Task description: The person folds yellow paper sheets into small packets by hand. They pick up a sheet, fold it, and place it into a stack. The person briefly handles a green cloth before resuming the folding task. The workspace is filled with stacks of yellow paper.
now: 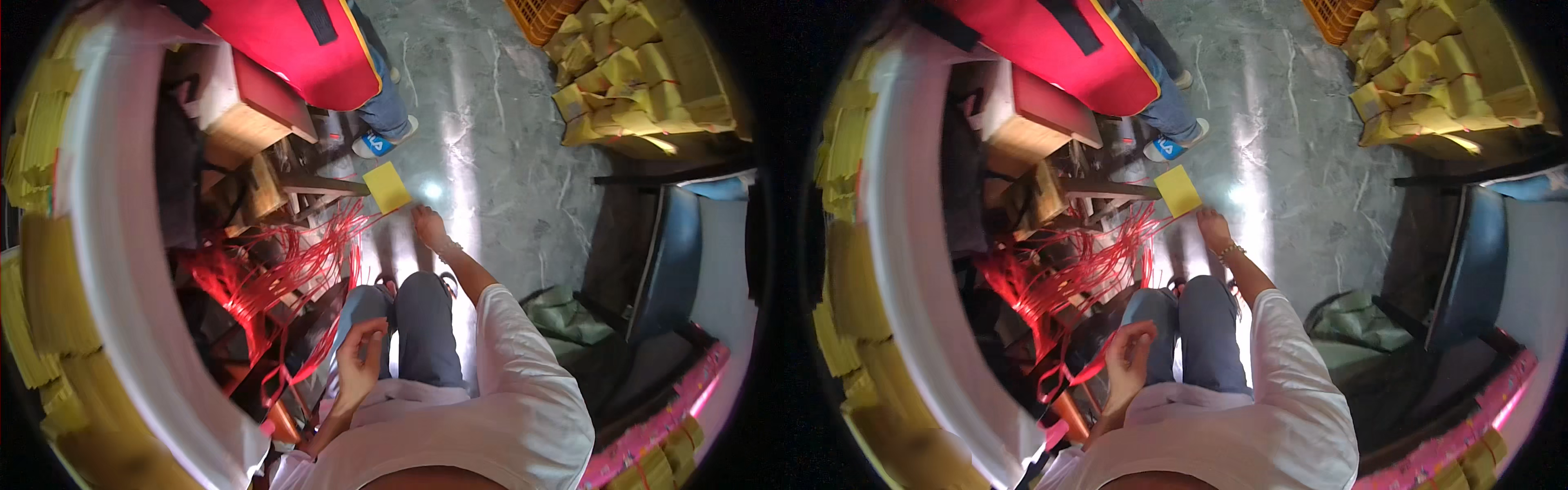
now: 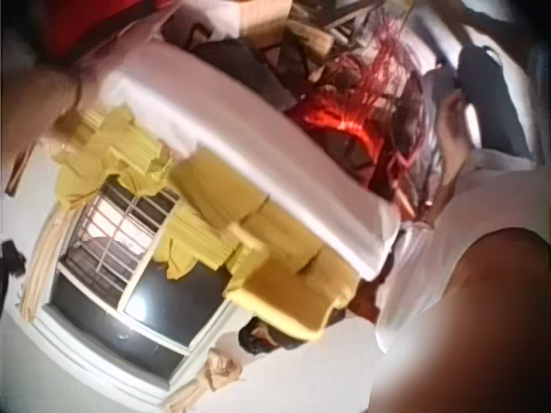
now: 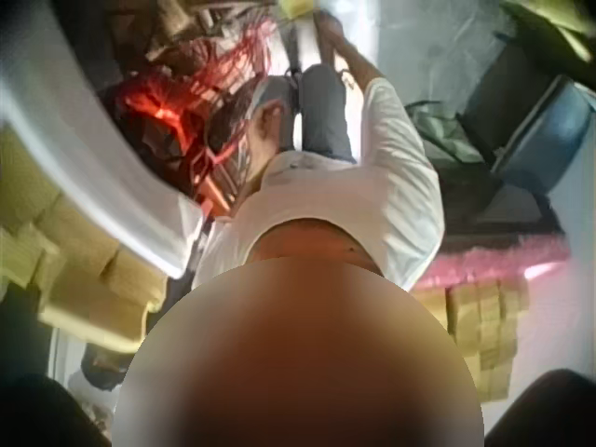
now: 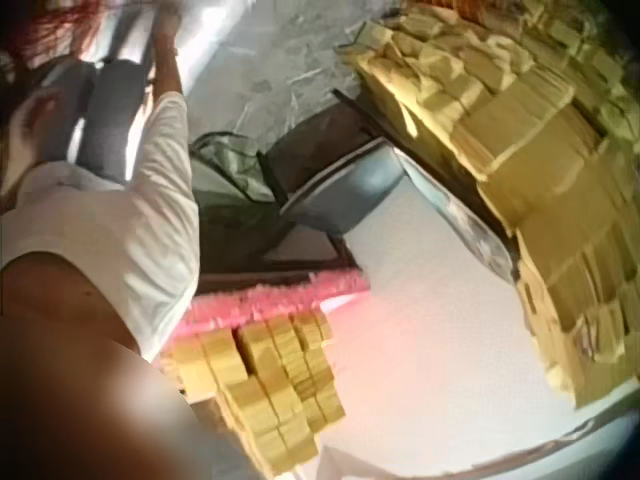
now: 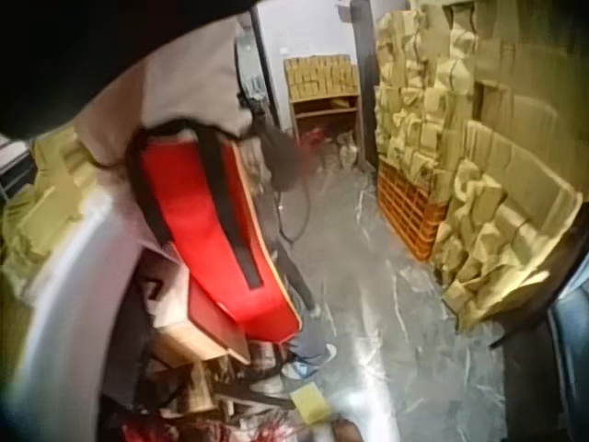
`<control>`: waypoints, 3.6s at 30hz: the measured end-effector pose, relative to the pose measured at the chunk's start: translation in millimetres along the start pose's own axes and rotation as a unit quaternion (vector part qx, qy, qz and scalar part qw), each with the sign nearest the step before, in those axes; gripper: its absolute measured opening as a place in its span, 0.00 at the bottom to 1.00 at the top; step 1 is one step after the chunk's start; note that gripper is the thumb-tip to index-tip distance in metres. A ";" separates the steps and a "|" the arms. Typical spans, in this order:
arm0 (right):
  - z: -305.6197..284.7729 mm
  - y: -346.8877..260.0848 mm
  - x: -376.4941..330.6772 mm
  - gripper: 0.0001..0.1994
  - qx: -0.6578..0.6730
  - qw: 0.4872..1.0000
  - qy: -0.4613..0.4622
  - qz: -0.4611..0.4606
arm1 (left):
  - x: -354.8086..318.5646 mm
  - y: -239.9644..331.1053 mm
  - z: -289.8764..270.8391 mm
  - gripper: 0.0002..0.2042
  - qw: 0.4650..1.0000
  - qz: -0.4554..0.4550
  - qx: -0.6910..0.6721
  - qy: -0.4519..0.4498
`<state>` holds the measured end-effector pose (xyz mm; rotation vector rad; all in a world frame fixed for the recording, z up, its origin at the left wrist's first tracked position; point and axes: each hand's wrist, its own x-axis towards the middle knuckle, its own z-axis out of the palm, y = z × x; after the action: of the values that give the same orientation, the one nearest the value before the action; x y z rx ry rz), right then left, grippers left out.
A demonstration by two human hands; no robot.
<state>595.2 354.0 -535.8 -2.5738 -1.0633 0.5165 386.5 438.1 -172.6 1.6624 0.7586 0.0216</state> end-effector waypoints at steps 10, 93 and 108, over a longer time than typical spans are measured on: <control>165.6 37.1 108.8 0.24 -0.157 0.969 0.108 -0.158 | 82.6 -91.5 46.9 0.08 0.998 0.052 -0.018 0.042; -670.1 -475.6 -100.3 0.12 0.693 0.701 -0.165 -0.030 | -195.2 395.8 -294.1 0.21 0.894 0.186 0.142 0.383; -650.0 -476.0 -43.7 0.12 0.664 0.737 -0.124 -0.029 | -258.3 332.0 -316.3 0.41 0.956 0.085 0.185 0.210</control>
<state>560.4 552.0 245.6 -1.1877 -0.4487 1.0950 206.1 576.7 302.1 2.1126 0.9772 0.3855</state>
